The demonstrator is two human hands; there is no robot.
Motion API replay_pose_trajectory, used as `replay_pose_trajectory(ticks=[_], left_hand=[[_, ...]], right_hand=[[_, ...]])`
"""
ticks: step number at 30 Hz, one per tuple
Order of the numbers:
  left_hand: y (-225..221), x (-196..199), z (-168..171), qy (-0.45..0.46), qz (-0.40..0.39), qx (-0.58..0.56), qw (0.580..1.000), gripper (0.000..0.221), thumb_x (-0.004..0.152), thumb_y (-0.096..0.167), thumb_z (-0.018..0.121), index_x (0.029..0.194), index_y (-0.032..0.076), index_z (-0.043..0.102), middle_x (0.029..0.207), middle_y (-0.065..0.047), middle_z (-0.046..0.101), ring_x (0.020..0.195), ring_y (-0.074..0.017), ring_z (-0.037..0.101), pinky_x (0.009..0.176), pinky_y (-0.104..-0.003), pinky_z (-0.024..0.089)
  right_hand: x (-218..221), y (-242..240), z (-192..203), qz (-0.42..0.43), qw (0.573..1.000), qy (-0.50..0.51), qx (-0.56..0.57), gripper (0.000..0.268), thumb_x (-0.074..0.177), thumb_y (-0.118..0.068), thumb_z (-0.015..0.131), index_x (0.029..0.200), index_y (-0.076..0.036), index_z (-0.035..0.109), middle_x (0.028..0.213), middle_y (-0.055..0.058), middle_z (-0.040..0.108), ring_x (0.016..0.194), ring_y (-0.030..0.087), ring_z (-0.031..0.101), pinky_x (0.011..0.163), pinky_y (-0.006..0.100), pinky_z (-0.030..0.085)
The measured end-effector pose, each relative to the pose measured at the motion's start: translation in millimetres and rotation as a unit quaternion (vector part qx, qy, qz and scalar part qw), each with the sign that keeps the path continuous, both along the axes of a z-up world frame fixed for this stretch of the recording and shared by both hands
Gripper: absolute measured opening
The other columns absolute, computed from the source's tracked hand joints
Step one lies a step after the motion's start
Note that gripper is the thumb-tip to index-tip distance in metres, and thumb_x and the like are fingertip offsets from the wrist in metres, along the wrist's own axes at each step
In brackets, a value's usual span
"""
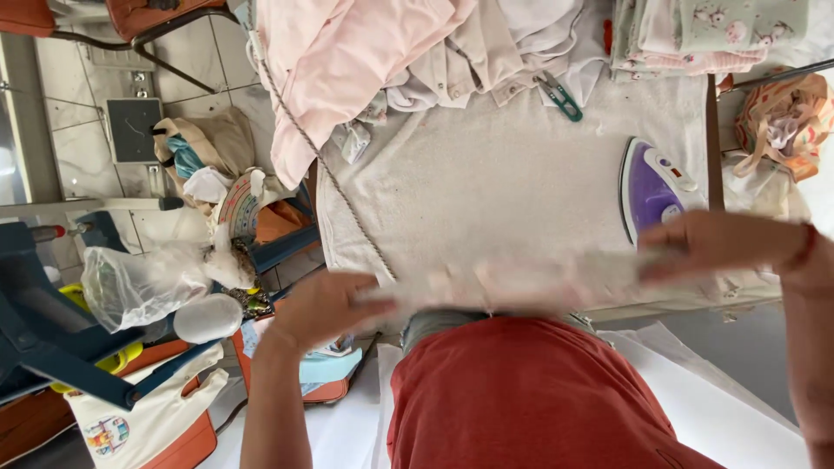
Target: Ironing baby clothes on a padded work surface
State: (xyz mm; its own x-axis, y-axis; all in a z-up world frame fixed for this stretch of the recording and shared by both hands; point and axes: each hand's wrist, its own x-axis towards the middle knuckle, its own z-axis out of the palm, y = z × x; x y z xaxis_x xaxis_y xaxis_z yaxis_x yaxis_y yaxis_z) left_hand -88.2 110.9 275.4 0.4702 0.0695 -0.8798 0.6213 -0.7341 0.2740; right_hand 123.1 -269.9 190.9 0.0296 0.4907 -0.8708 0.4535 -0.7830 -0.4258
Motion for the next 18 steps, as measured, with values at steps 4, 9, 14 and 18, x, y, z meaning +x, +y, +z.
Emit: replay_pose_trajectory(ticks=[4,9,14,18], left_hand=[[25.6,39.7,-90.0,-0.058,0.05,0.084,0.994,0.049,0.069,0.063,0.049,0.082,0.016,0.056,0.067,-0.004,0.059,0.07,-0.0212,0.058,0.063,-0.034,0.042],[5.0,43.7,-193.9,-0.405,0.157,0.224,0.873,0.05,0.073,0.008,0.066,0.116,0.011,0.041,0.112,-0.01,0.048,0.1,-0.0291,0.049,0.075,-0.043,0.043],[-59.3,-24.4,-264.6,-0.307,0.282,0.126,0.9,0.024,0.073,0.021,0.056,0.096,0.024,0.051,0.085,0.0,0.059,0.078,-0.023,0.061,0.068,-0.038,0.05],[-87.1,-35.9,-254.6,-0.239,0.377,-0.052,0.893,0.034,0.065,0.015,0.06,0.098,0.02,0.052,0.085,0.001,0.064,0.079,-0.017,0.063,0.074,-0.031,0.049]], right_hand=[[36.7,49.6,-30.7,-0.129,0.977,-0.166,-0.03,0.048,0.07,-0.056,0.05,0.058,-0.01,0.056,0.047,0.003,0.05,0.041,0.013,0.044,0.051,0.024,0.038],[15.8,74.4,-89.9,-0.175,0.812,-0.497,0.251,0.011,0.086,-0.011,0.054,0.095,-0.012,0.059,0.1,0.008,0.057,0.096,0.026,0.048,0.083,0.044,0.035],[-77.0,50.8,-160.2,-0.466,0.85,-0.187,0.161,0.023,0.08,-0.019,0.057,0.102,-0.015,0.054,0.092,0.004,0.06,0.071,0.019,0.061,0.061,0.03,0.051],[-129.1,62.7,-180.2,-0.642,0.753,0.104,0.1,0.037,0.067,-0.005,0.07,0.101,-0.003,0.056,0.088,0.012,0.062,0.07,0.022,0.062,0.059,0.034,0.055]])
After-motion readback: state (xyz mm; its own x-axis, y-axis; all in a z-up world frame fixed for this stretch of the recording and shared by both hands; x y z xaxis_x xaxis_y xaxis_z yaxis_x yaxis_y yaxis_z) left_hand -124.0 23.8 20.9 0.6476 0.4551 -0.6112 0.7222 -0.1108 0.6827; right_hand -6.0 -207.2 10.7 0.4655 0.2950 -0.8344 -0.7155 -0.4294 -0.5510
